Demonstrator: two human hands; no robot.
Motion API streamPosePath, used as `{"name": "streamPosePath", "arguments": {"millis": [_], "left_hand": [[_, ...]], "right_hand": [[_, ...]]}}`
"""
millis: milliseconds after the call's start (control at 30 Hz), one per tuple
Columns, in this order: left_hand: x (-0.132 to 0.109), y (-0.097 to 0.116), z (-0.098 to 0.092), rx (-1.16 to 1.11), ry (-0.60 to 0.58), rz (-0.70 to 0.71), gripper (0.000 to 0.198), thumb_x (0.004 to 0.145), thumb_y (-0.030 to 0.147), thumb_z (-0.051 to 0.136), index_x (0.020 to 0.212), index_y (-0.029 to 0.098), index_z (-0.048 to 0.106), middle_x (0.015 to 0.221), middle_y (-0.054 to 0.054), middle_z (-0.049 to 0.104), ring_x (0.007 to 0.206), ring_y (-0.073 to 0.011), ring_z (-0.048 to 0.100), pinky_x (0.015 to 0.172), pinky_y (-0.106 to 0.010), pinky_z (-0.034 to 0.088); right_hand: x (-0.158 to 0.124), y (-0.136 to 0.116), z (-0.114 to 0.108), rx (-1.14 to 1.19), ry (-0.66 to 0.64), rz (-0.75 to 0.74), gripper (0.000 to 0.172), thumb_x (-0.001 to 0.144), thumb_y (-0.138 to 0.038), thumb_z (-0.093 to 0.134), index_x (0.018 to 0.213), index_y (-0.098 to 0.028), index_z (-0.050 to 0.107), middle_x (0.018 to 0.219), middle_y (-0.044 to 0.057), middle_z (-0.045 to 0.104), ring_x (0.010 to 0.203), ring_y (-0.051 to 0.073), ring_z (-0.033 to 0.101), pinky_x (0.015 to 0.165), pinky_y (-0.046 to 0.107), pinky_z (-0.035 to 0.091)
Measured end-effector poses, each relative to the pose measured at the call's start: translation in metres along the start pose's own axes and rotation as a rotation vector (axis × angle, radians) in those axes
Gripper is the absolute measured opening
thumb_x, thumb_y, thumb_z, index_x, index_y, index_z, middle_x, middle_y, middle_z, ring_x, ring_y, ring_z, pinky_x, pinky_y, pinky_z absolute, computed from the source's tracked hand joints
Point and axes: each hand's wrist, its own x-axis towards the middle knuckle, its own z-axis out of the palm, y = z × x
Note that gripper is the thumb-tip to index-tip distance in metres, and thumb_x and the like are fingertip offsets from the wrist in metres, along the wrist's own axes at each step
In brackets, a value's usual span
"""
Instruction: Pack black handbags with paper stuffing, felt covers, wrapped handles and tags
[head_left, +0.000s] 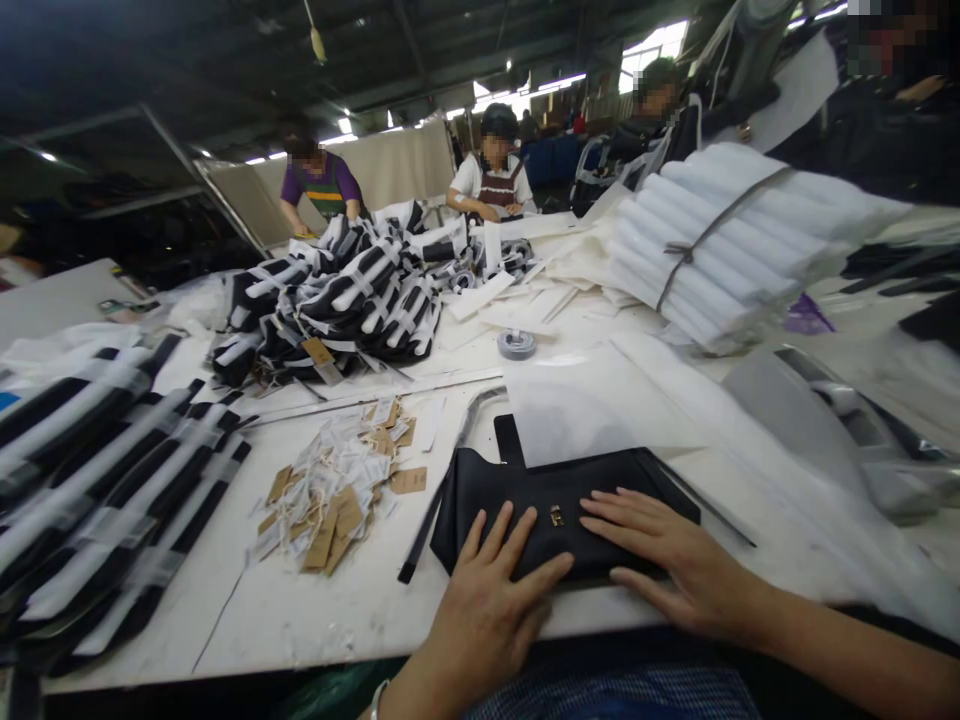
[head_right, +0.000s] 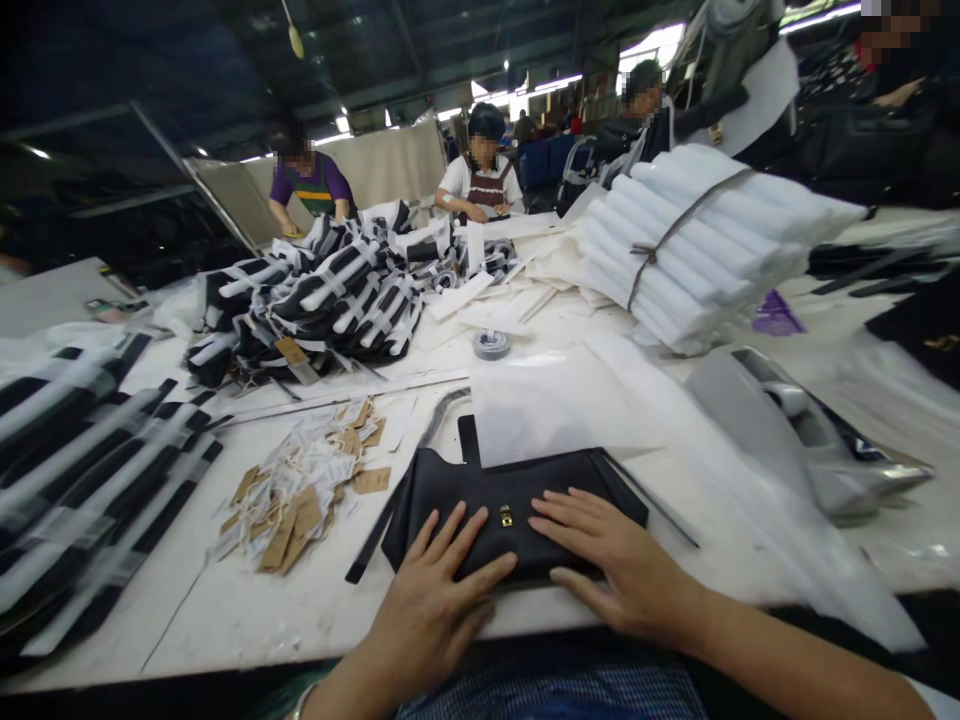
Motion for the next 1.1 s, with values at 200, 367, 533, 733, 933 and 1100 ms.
{"name": "streamPosePath", "arguments": {"millis": [200, 367, 533, 733, 933, 1100], "left_hand": [[0.001, 0.0, 0.011, -0.021, 0.034, -0.038, 0.061, 0.097, 0.042, 0.054, 0.151, 0.05, 0.027, 0.167, -0.003, 0.016, 0.151, -0.0342, 0.018, 0.116, -0.064, 0.029], [-0.001, 0.0, 0.01, -0.014, 0.053, -0.028, 0.058, 0.099, 0.043, 0.051, 0.151, 0.049, 0.027, 0.166, -0.006, 0.02, 0.151, -0.0333, 0.019, 0.116, -0.063, 0.029], [-0.002, 0.002, 0.013, -0.022, 0.061, -0.032, 0.057, 0.099, 0.041, 0.051, 0.151, 0.048, 0.03, 0.165, -0.005, 0.021, 0.151, -0.0341, 0.02, 0.117, -0.063, 0.027], [0.0, 0.006, 0.01, -0.028, 0.032, -0.03, 0.054, 0.099, 0.039, 0.049, 0.15, 0.044, 0.034, 0.166, -0.004, 0.02, 0.151, -0.0338, 0.018, 0.117, -0.065, 0.024], [0.005, 0.008, 0.003, -0.059, -0.026, 0.005, 0.053, 0.099, 0.042, 0.047, 0.151, 0.037, 0.035, 0.166, 0.003, 0.019, 0.152, -0.0302, 0.019, 0.119, -0.066, 0.02], [0.005, 0.008, 0.007, -0.037, -0.008, 0.014, 0.063, 0.093, 0.031, 0.056, 0.152, 0.036, 0.033, 0.166, 0.002, 0.015, 0.151, -0.0318, 0.02, 0.118, -0.066, 0.023]], "right_hand": [[0.053, -0.013, -0.019, -0.058, -0.053, 0.046, 0.023, 0.098, -0.028, 0.053, 0.109, -0.017, 0.069, 0.104, 0.01, 0.071, 0.096, 0.024, 0.064, 0.086, 0.038, 0.052], [0.093, -0.02, -0.017, -0.262, -0.206, -0.079, 0.022, 0.096, -0.029, 0.055, 0.083, -0.016, 0.067, 0.085, 0.009, 0.068, 0.083, 0.023, 0.063, 0.075, 0.033, 0.048], [0.108, -0.029, -0.012, -0.222, -0.313, 0.119, 0.035, 0.096, -0.032, 0.048, 0.077, -0.015, 0.072, 0.08, 0.012, 0.073, 0.077, 0.024, 0.067, 0.067, 0.031, 0.043], [0.118, -0.037, -0.019, 0.141, -0.453, 0.477, 0.052, 0.094, -0.04, 0.045, 0.055, -0.016, 0.068, 0.054, 0.006, 0.067, 0.052, 0.015, 0.061, 0.056, 0.024, 0.04], [0.084, -0.003, -0.058, 0.074, -0.084, 0.29, 0.047, 0.098, -0.049, 0.043, 0.075, -0.018, 0.071, 0.072, 0.005, 0.071, 0.069, 0.019, 0.065, 0.07, 0.028, 0.049], [0.042, 0.066, -0.071, -0.294, 0.033, 0.056, 0.052, 0.085, -0.012, 0.048, 0.135, -0.014, 0.059, 0.139, 0.015, 0.059, 0.128, 0.028, 0.055, 0.107, 0.044, 0.044]]}}
